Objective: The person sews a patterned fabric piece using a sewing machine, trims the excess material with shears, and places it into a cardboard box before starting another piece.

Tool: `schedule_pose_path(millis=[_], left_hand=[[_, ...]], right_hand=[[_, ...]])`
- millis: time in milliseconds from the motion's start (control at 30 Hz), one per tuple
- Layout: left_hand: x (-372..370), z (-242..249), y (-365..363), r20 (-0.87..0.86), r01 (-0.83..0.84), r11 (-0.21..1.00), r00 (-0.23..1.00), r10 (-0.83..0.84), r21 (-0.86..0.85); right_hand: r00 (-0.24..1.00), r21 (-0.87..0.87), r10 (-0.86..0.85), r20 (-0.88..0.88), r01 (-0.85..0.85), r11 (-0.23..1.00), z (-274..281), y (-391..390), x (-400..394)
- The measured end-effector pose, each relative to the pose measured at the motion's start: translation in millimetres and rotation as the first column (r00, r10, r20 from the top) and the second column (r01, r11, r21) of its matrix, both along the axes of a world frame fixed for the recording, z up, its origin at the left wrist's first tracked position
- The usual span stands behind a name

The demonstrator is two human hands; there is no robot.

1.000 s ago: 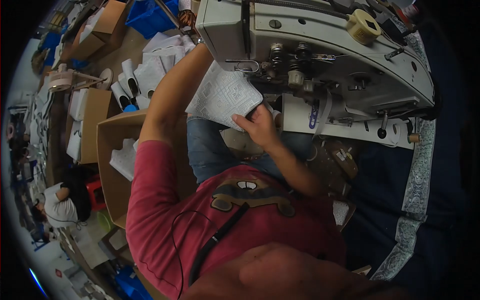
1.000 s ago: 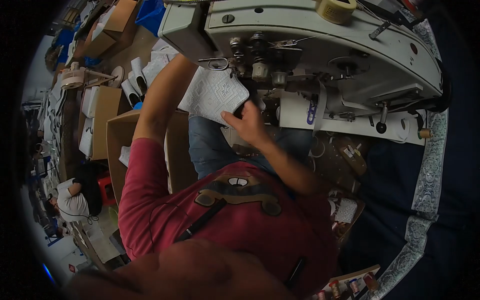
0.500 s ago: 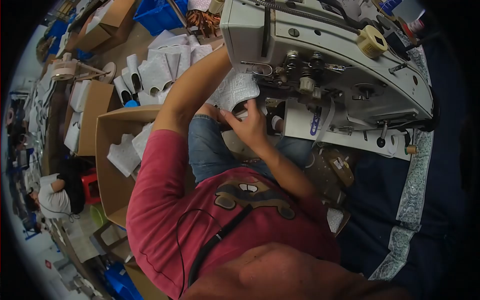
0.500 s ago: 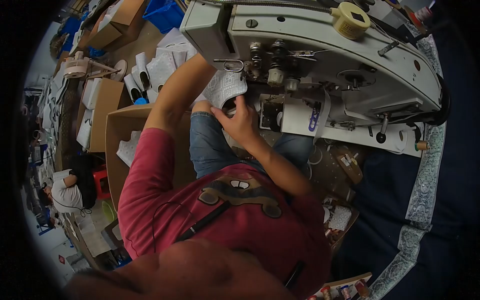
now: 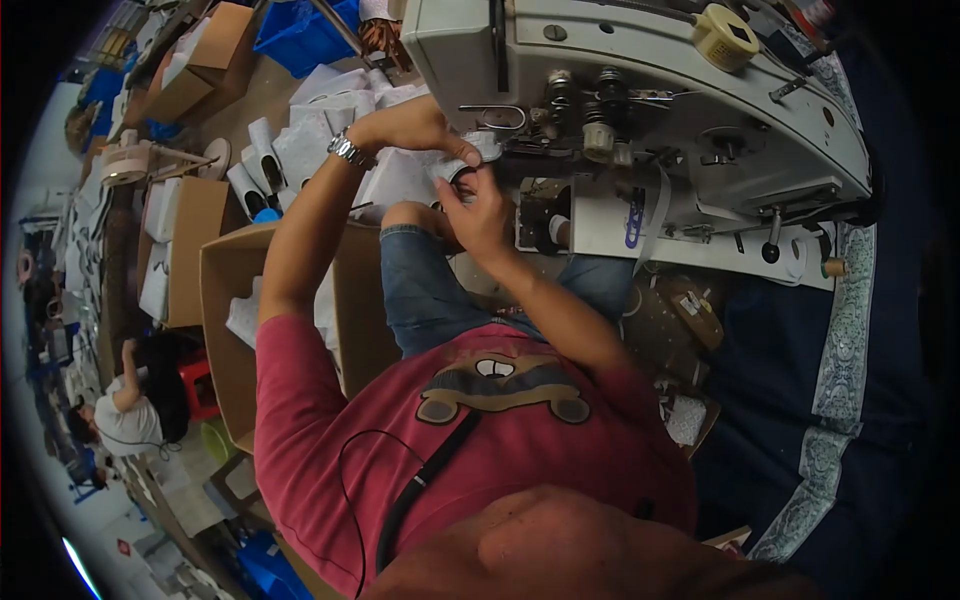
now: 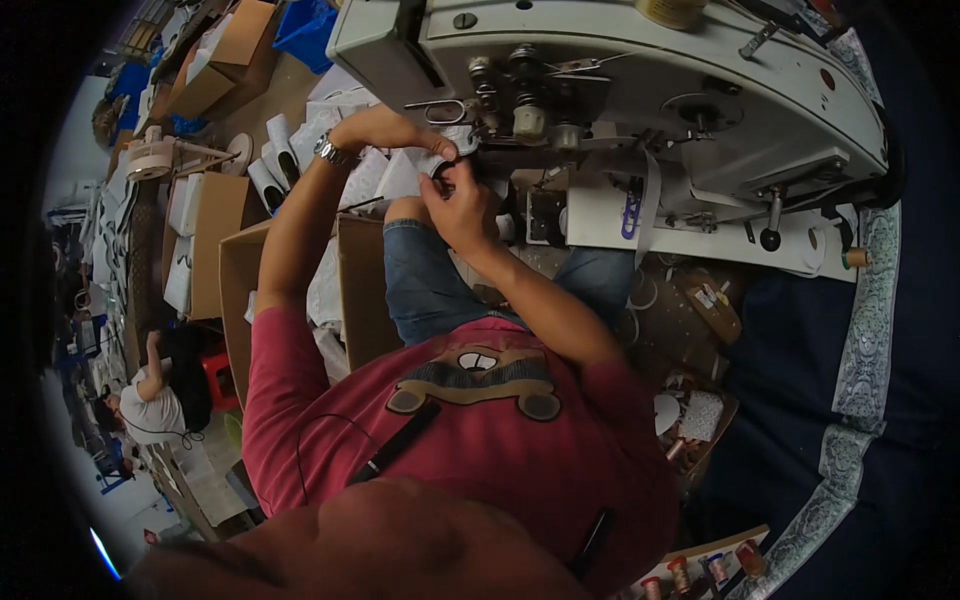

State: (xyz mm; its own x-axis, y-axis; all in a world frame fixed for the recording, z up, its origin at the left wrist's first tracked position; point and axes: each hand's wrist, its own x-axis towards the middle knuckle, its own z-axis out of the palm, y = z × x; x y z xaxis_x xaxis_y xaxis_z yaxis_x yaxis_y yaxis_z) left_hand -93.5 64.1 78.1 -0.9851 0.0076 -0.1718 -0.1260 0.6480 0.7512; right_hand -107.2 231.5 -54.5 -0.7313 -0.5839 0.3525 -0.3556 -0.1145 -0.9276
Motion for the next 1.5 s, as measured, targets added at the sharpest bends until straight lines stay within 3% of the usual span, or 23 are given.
schedule_pose_path(millis=[33,200,267,300,367,400,433,500,567,600,633,700,733,800,933,1033,1100,1133,1233,1300,1333,1400,1500], left_hand=[[-1,3,0,0.072,0.022,1.000,0.997,-0.023,0.017],[0,1,1,-0.023,0.037,0.992,0.999,-0.040,-0.122],[2,-6,0,0.055,0.005,0.978,0.998,0.007,-0.207],[3,-13,1,0.054,-0.001,0.978,0.998,0.012,-0.207],[7,-27,1,-0.251,-0.028,0.945,0.966,-0.058,-0.327],[8,-37,2,-0.249,-0.031,0.944,0.967,-0.055,-0.327],[8,-48,2,-0.374,-0.065,0.964,0.927,-0.037,-0.257],[10,-60,4,-0.488,-0.087,0.980,0.873,-0.013,-0.182],[14,-69,4,0.001,-0.309,0.930,0.949,0.315,0.197],[12,-74,6,0.097,-0.415,0.892,0.910,0.404,0.179],[10,-78,6,0.103,-0.399,0.900,0.917,0.387,0.176],[10,-61,22,0.164,-0.512,0.742,0.854,0.494,0.432],[8,-67,24,0.129,-0.511,0.670,0.835,0.534,0.539],[8,-63,22,0.182,-0.554,0.643,0.814,0.551,0.530],[2,-68,18,0.161,-0.540,0.607,0.809,0.565,0.583],[-2,-66,16,0.157,-0.556,0.586,0.791,0.592,0.590],[-2,-60,14,0.164,-0.578,0.581,0.775,0.610,0.573],[-2,-58,14,0.150,-0.566,0.590,0.782,0.605,0.575],[-7,-54,23,0.128,-0.533,0.605,0.803,0.582,0.592],[-9,-47,27,0.131,-0.510,0.584,0.813,0.567,0.632],[-9,-47,29,0.133,-0.505,0.589,0.818,0.560,0.631],[-10,-45,29,0.126,-0.517,0.606,0.813,0.568,0.604],[-9,-61,18,0.039,-0.482,0.649,0.819,0.573,0.588]], right_hand=[[0.998,-0.034,-0.016,0.066,0.018,0.999,1,-3,1],[0.994,-0.019,0.018,0.108,-0.016,1.000,-13,-6,-1],[0.994,0.009,0.040,0.100,-0.042,0.999,-14,1,-7],[0.962,-0.016,0.165,0.218,-0.166,0.986,-15,7,-12],[0.899,-0.059,0.292,0.326,-0.289,0.956,-6,21,-23],[0.778,-0.163,0.408,0.478,-0.377,0.912,10,32,-28],[0.618,-0.279,0.512,0.597,-0.438,0.854,17,40,-36],[0.543,-0.350,0.576,0.611,-0.467,0.812,9,50,-54],[0.462,-0.410,0.616,0.638,-0.474,0.780,3,59,-74],[0.475,-0.395,0.616,0.628,-0.488,0.779,-1,63,-82],[0.482,-0.399,0.608,0.631,-0.470,0.787,-6,68,-89],[0.675,-0.192,0.573,0.465,-0.555,0.809,-11,77,-100],[0.684,-0.197,0.562,0.465,-0.539,0.819,-13,82,-105],[0.718,-0.061,0.589,0.371,-0.615,0.787,-7,90,-108],[0.684,-0.099,0.643,0.346,-0.654,0.750,5,90,-111],[0.773,-0.080,0.537,0.337,-0.545,0.835,4,86,-100],[0.894,-0.154,0.284,0.347,-0.244,0.958,1,88,-87],[0.895,-0.156,0.283,0.346,-0.242,0.958,1,87,-89],[0.847,-0.122,0.351,0.400,-0.330,0.936,-2,91,-99],[0.715,-0.104,0.608,0.345,-0.615,0.782,9,89,-112],[0.720,-0.105,0.602,0.346,-0.607,0.787,17,89,-114],[0.543,-0.131,0.687,0.482,-0.731,0.670,30,84,-119],[0.457,-0.116,0.731,0.507,-0.805,0.582,21,73,-124]])
